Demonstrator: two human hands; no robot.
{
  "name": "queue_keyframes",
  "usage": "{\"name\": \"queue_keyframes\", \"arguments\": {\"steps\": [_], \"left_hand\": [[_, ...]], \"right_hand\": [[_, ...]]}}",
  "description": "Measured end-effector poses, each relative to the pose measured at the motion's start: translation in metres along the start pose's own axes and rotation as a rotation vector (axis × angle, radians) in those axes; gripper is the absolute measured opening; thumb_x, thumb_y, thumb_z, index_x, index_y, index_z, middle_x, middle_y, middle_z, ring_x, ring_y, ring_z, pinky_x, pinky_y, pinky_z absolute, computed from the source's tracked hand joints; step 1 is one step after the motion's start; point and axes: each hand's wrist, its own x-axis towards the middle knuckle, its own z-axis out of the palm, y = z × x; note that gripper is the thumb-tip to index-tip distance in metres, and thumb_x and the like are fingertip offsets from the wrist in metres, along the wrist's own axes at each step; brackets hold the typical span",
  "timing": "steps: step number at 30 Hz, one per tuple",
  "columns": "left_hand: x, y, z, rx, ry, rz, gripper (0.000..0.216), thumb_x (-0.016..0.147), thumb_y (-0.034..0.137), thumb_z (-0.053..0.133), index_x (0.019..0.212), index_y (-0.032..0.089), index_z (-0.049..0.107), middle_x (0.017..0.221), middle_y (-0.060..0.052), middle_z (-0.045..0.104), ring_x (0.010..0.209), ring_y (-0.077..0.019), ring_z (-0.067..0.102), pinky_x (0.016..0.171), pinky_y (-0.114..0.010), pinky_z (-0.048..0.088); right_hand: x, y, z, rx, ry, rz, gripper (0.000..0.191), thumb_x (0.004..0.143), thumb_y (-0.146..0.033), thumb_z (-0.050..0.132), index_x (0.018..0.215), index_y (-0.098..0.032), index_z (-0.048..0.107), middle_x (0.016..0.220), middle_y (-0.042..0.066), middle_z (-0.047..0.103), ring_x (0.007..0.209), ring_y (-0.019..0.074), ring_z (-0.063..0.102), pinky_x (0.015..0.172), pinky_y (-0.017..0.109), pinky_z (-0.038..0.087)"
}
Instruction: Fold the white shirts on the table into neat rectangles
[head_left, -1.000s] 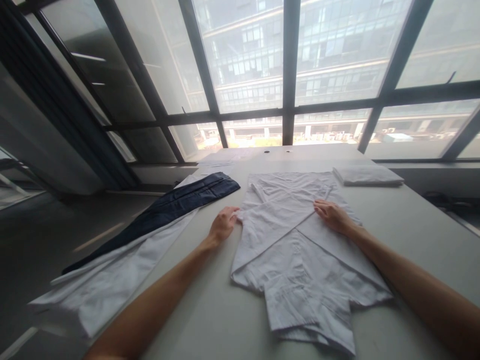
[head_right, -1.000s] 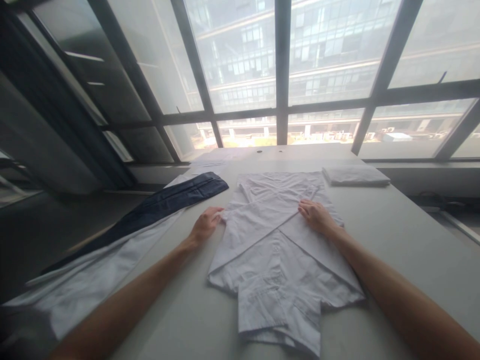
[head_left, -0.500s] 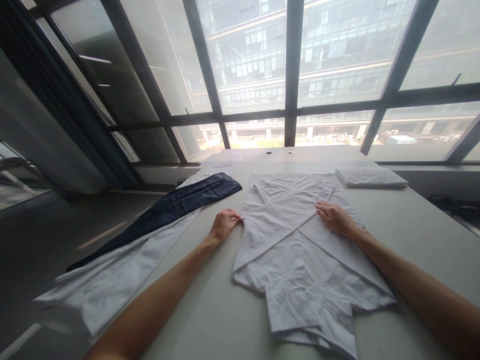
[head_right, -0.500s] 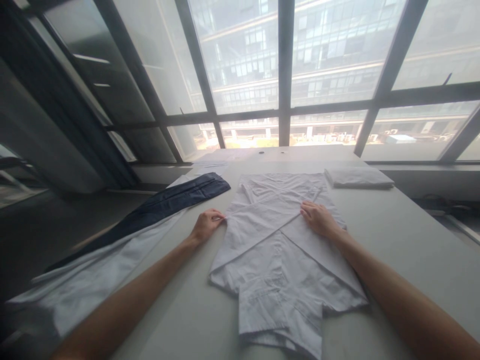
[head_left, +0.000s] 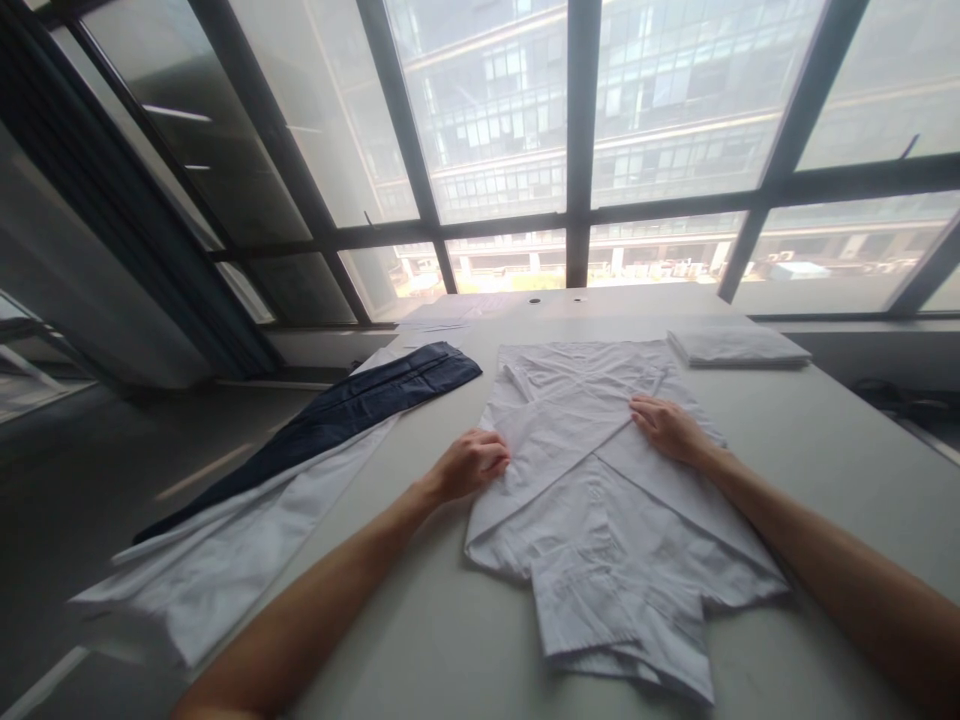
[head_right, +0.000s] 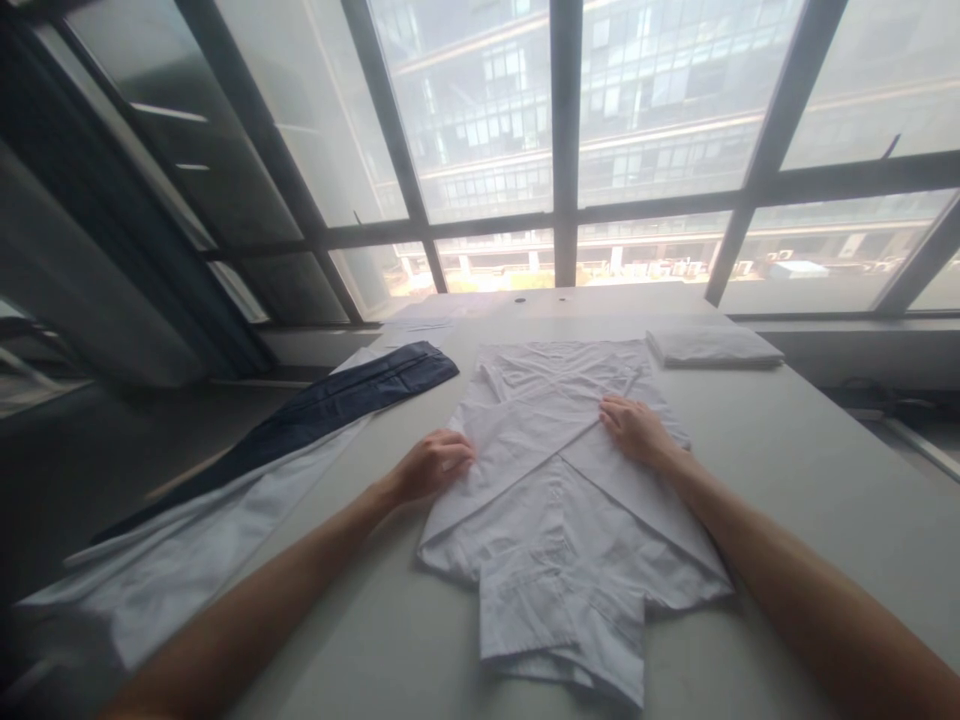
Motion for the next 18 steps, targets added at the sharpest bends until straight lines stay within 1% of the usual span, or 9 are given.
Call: {"name": "queue_keyframes", "arguments": {"steps": [2,5,7,10,14,16,18], "left_hand": [[-0.001,-0.003,-0.002,0.007,0.041,0.001,0.020,0.100,0.024,0.053,0.099,0.023,0.073,0.107,-0.006,0.073,0.101,-0.0213,0.067,0.099,-0.037,0.048],[-0.001,-0.010,-0.004,0.022,0.209,-0.104,0.024,0.099,0.021,0.050,0.108,0.021,0.072,0.111,-0.008,0.072,0.106,-0.0229,0.066,0.100,-0.040,0.048],[-0.001,-0.018,-0.003,0.004,0.284,-0.172,0.024,0.097,0.019,0.051,0.108,0.020,0.072,0.110,-0.009,0.071,0.106,-0.0231,0.065,0.099,-0.039,0.049],[-0.003,-0.034,0.004,-0.042,0.309,-0.276,0.021,0.094,0.023,0.056,0.105,0.020,0.073,0.108,-0.009,0.071,0.106,-0.0245,0.065,0.099,-0.040,0.050],[-0.005,-0.055,0.015,-0.077,0.317,-0.429,0.014,0.087,0.032,0.065,0.086,0.019,0.072,0.102,-0.009,0.070,0.101,-0.0260,0.066,0.098,-0.042,0.051],[-0.004,-0.060,0.016,-0.073,0.337,-0.486,0.014,0.085,0.031,0.066,0.079,0.019,0.070,0.099,-0.009,0.069,0.098,-0.0260,0.066,0.097,-0.043,0.052],[-0.003,-0.058,0.014,-0.046,0.367,-0.488,0.012,0.086,0.028,0.063,0.083,0.018,0.070,0.099,-0.009,0.069,0.099,-0.0264,0.066,0.097,-0.044,0.052]], "right_hand": [[0.000,0.000,0.000,-0.001,0.000,0.007,0.035,0.098,-0.028,0.049,0.122,-0.017,0.072,0.136,0.016,0.066,0.128,0.0307,0.061,0.110,0.047,0.046],[0.000,0.002,0.001,0.032,0.011,0.010,0.033,0.097,-0.027,0.051,0.121,-0.019,0.073,0.136,0.015,0.066,0.127,0.0314,0.062,0.109,0.048,0.046],[0.000,0.003,0.002,0.049,0.018,0.011,0.032,0.096,-0.027,0.053,0.120,-0.022,0.074,0.135,0.012,0.067,0.127,0.0314,0.062,0.109,0.048,0.046],[0.000,0.002,0.001,0.032,0.017,0.002,0.033,0.096,-0.028,0.052,0.120,-0.022,0.073,0.136,0.012,0.067,0.127,0.0313,0.062,0.110,0.047,0.046],[-0.001,0.000,-0.001,0.001,0.011,-0.009,0.036,0.097,-0.029,0.049,0.123,-0.018,0.072,0.136,0.015,0.066,0.127,0.0314,0.062,0.110,0.046,0.046],[-0.001,-0.001,-0.002,-0.014,0.006,-0.010,0.038,0.097,-0.029,0.048,0.123,-0.015,0.072,0.136,0.016,0.066,0.128,0.0314,0.061,0.110,0.046,0.046],[-0.001,-0.002,-0.002,-0.022,-0.002,-0.008,0.039,0.097,-0.029,0.047,0.124,-0.015,0.071,0.137,0.017,0.065,0.129,0.0315,0.061,0.110,0.047,0.046]]}}
